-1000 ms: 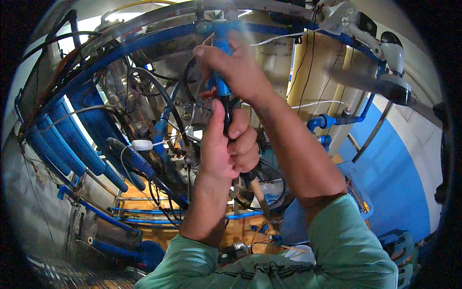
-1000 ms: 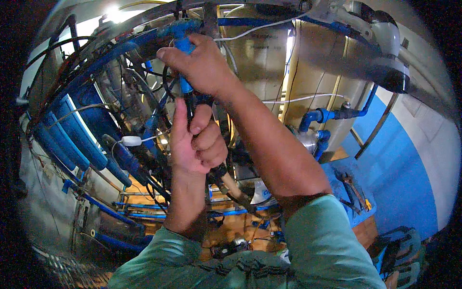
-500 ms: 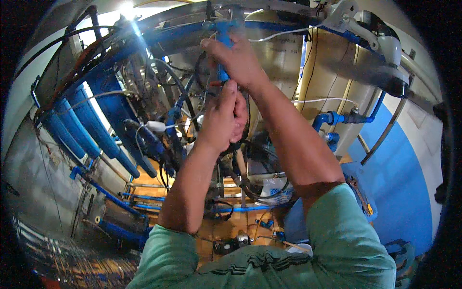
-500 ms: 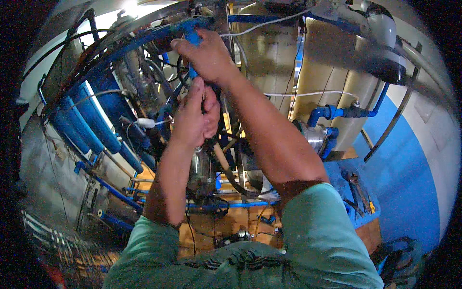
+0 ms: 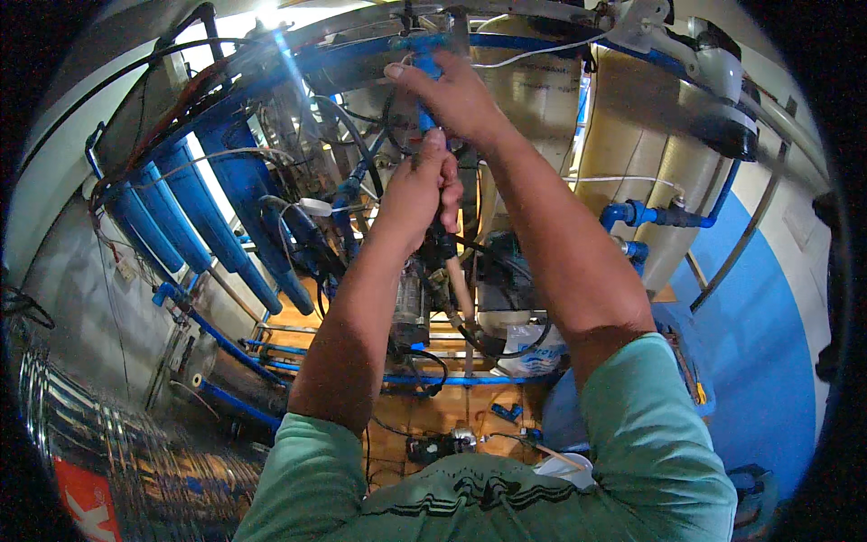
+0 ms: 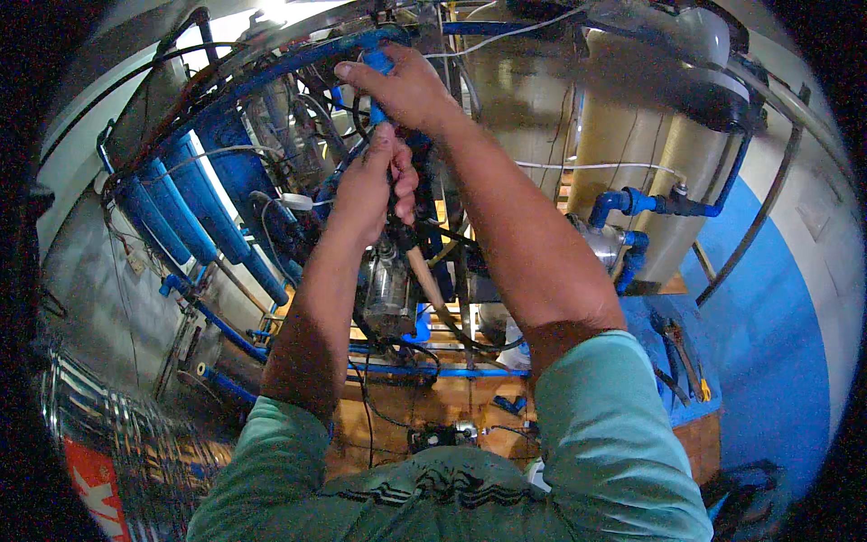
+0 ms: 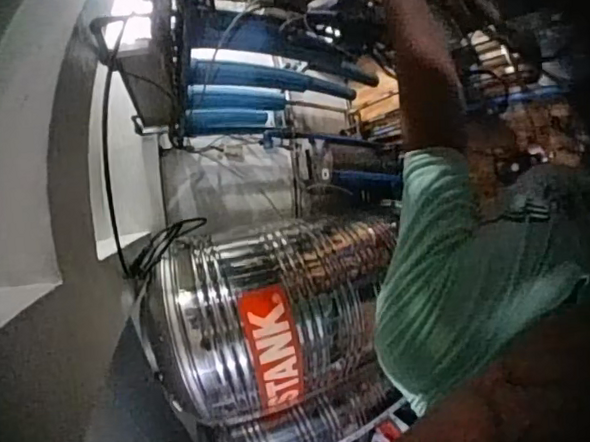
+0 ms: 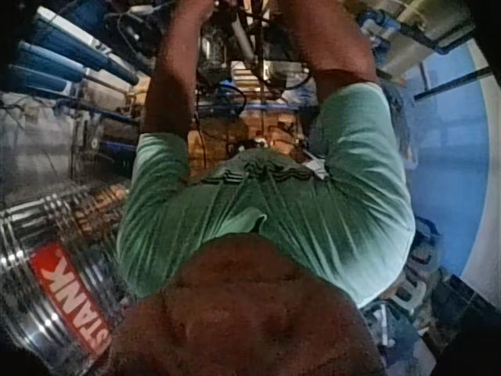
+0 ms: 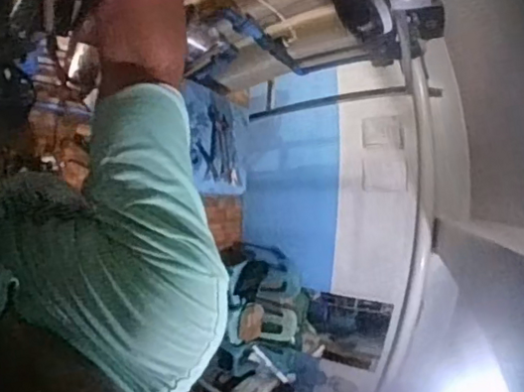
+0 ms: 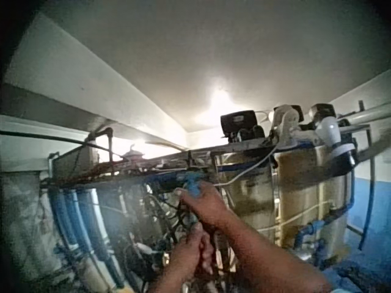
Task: The person uses a pair of scissors to cut a black hose, then connects a yellow hose to a blue valve on a large tank. They place the hose end into a white bucket, adjust the connection, and attach a nozzle to the hose end.
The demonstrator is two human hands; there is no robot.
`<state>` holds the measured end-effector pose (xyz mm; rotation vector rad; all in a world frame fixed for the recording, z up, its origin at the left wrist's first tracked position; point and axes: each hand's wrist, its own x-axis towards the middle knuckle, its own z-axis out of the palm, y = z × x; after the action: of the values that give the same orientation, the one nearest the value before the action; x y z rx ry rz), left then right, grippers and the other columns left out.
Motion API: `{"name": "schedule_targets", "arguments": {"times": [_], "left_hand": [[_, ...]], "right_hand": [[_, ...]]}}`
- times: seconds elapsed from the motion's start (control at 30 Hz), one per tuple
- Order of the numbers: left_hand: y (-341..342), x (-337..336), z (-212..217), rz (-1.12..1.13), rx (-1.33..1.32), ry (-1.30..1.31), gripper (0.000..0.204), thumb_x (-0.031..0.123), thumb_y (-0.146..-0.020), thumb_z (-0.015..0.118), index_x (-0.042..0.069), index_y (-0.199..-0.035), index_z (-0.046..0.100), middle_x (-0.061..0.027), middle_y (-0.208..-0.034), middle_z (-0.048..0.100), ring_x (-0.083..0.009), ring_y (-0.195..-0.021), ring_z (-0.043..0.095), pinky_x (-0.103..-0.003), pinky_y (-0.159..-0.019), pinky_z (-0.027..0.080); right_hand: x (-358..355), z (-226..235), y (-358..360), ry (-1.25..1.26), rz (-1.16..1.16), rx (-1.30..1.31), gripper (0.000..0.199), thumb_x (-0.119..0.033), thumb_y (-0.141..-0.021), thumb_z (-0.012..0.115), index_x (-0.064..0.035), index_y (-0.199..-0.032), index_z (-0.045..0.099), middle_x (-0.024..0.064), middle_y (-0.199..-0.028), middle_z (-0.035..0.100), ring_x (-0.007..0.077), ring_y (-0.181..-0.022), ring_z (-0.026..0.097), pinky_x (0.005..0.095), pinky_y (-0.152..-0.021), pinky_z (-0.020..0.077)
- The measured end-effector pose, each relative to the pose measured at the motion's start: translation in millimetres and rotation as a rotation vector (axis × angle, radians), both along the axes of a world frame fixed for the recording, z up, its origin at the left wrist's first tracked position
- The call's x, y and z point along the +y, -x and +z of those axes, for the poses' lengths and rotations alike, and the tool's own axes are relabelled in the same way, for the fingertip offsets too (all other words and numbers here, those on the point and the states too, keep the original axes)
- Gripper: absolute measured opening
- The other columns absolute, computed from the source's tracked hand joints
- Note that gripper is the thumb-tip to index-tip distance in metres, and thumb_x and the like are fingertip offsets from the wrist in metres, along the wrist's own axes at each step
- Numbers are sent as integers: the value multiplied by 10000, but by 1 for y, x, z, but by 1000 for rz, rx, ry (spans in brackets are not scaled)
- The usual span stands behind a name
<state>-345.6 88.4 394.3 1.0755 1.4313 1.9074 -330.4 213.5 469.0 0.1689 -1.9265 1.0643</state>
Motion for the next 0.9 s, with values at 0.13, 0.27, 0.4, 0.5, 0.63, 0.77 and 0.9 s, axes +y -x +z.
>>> {"name": "schedule_targets", "arguments": {"times": [0.13, 0.27, 0.4, 0.5, 0.63, 0.77, 0.9], "left_hand": [[-5, -10, 8, 143, 61, 13, 601, 592, -971, 424, 25, -1070, 600, -64, -677, 602, -176, -503, 601, -318, -490, 502], [36, -21, 26, 490, 425, -33, 579, 560, -959, 484, 32, -1160, 607, -79, -790, 663, -184, -668, 673, -303, -581, 528], [55, -11, 60, 800, 948, -290, 576, 549, -919, 545, 48, -1198, 605, -127, -907, 688, -279, -855, 689, -384, -732, 539], [38, 0, 93, 858, 1205, -169, 560, 546, -896, 564, 83, -1208, 613, -172, -982, 689, -354, -935, 672, -445, -840, 521], [40, 7, 118, 778, 1357, -55, 510, 532, -893, 556, 130, -1195, 641, -210, -1021, 682, -389, -977, 651, -469, -896, 502], [51, 2, 125, 722, 1403, -13, 467, 502, -890, 559, 142, -1168, 666, -201, -1033, 685, -381, -986, 649, -469, -889, 505], [47, 4, 124, 764, 1398, -14, 464, 503, -874, 578, 131, -1127, 692, -182, -1040, 689, -373, -968, 656, -469, -875, 509]], "right_hand": [[-23, -34, -30, 283, 36, 199, 466, -433, -906, 623, -31, -1142, 611, 70, -957, 655, 179, -855, 603, 338, -759, 495], [-23, -102, -58, 463, 110, -108, 314, -269, -988, 515, -45, -1203, 560, 46, -999, 642, 135, -866, 592, 309, -747, 497], [-71, -100, -68, 680, 255, -145, 231, -181, -1011, 469, -49, -1171, 570, 27, -841, 641, 93, -647, 556, 257, -614, 466], [-66, -95, -61, 608, 145, -98, 254, -216, -1008, 493, -32, -1150, 596, 22, -775, 631, 92, -601, 540, 270, -592, 453], [-68, -94, -49, 584, 48, -65, 250, -241, -1002, 510, -46, -1081, 645, -10, -696, 578, 63, -550, 467, 249, -519, 376], [-69, -92, -51, 741, 249, -125, 263, -327, -1006, 488, -106, -1108, 590, -41, -625, 449, 76, -494, 396, 248, -441, 308], [-69, -91, -54, 807, 257, -135, 279, -347, -1007, 481, -114, -1095, 606, -34, -620, 459, 80, -486, 390, 250, -440, 304]]}}
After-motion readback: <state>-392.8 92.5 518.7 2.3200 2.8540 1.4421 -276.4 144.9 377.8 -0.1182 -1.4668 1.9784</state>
